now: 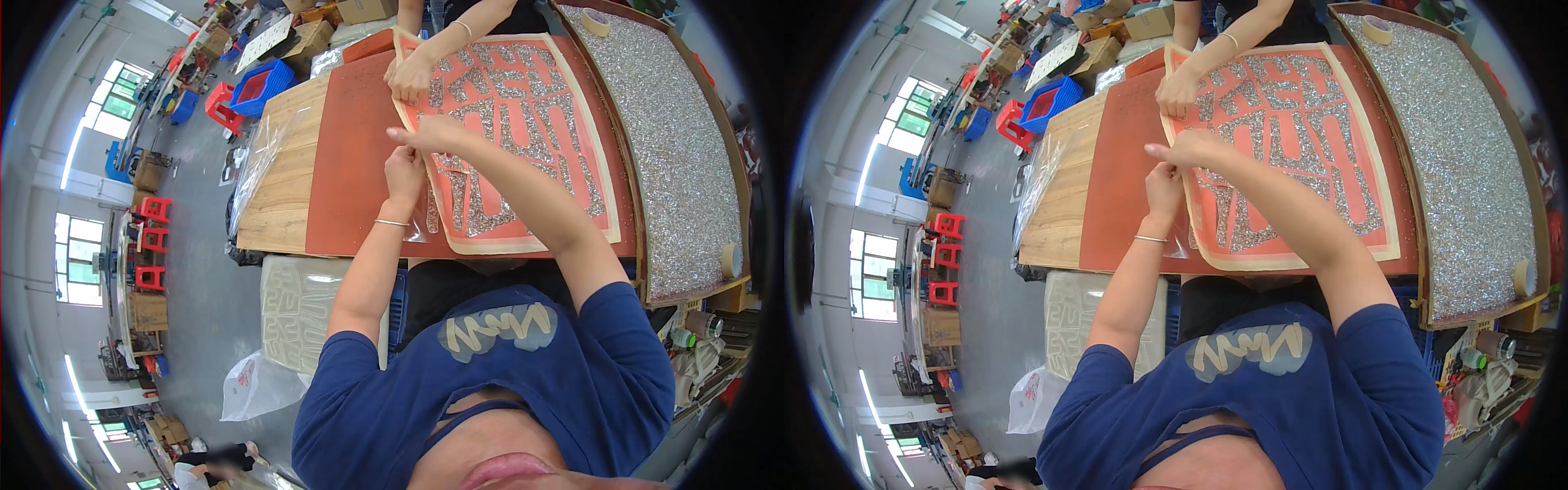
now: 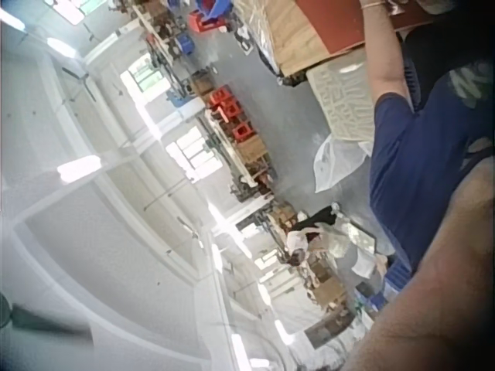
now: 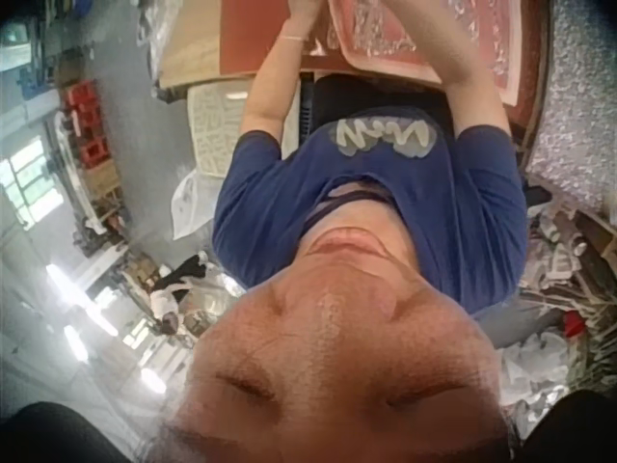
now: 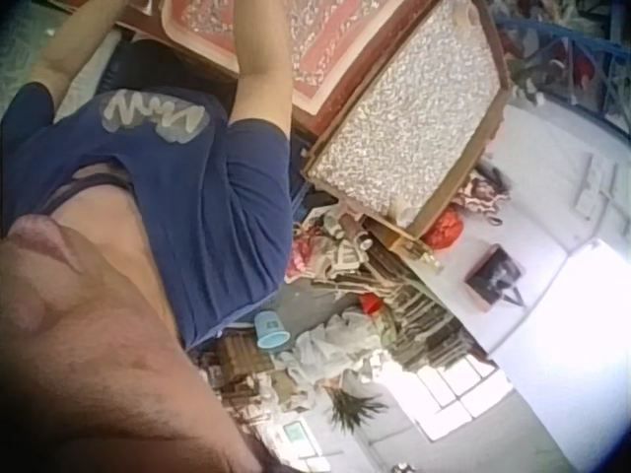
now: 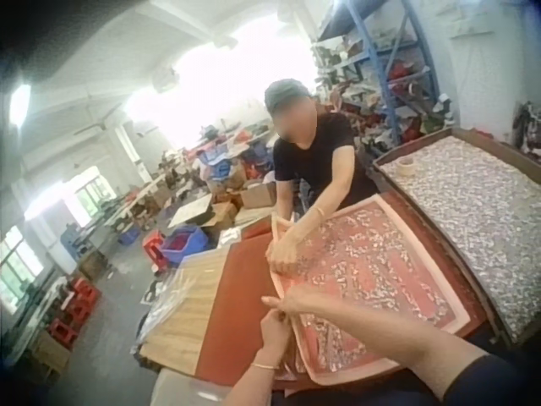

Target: Applying a plastic adhesive layer to rhinestone-studded shoe component patterns.

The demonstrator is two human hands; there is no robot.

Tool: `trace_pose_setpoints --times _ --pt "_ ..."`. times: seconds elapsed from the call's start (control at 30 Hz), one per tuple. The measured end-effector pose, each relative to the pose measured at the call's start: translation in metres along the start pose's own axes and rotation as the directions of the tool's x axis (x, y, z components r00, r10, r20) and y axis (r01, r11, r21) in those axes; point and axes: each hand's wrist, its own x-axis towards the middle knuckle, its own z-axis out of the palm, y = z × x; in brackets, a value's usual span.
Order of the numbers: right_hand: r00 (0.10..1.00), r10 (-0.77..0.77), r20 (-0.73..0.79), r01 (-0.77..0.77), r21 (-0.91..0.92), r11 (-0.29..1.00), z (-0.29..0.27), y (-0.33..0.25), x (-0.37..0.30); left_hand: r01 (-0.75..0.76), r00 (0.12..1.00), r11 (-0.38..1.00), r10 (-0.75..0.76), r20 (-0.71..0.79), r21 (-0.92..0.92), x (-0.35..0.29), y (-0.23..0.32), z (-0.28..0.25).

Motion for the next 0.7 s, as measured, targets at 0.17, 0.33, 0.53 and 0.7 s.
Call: trace_pose_setpoints --times 0.17,0.33,0.53,0.7 --pt "0.995 -0.043 -0.085 0.034 -0.1 0.994 0.018 0.011 0.027 -0.02 0.998 0.997 0.016 -0.06 -0.069 0.006 -0.014 0.006" --pt "0.989 -0.041 0.14 0.05 -0.06 0.997 0.025 0.033 0.047 0.188 0.982 0.882 -0.168 0.085 -0.431 0.011 -0.032 0.011" --pt "0.998 0.056 0.003 -0.056 0.054 0.997 0.006 0.075 0.039 0.438 0.892 0.704 -0.419 0.171 -0.559 0.002 -0.057 0.001" --pt "0.998 0.024 -0.064 -0.012 0.179 0.984 -0.036 0.107 0.021 0.474 0.875 0.699 -0.443 0.197 -0.535 -0.016 -0.08 -0.004"
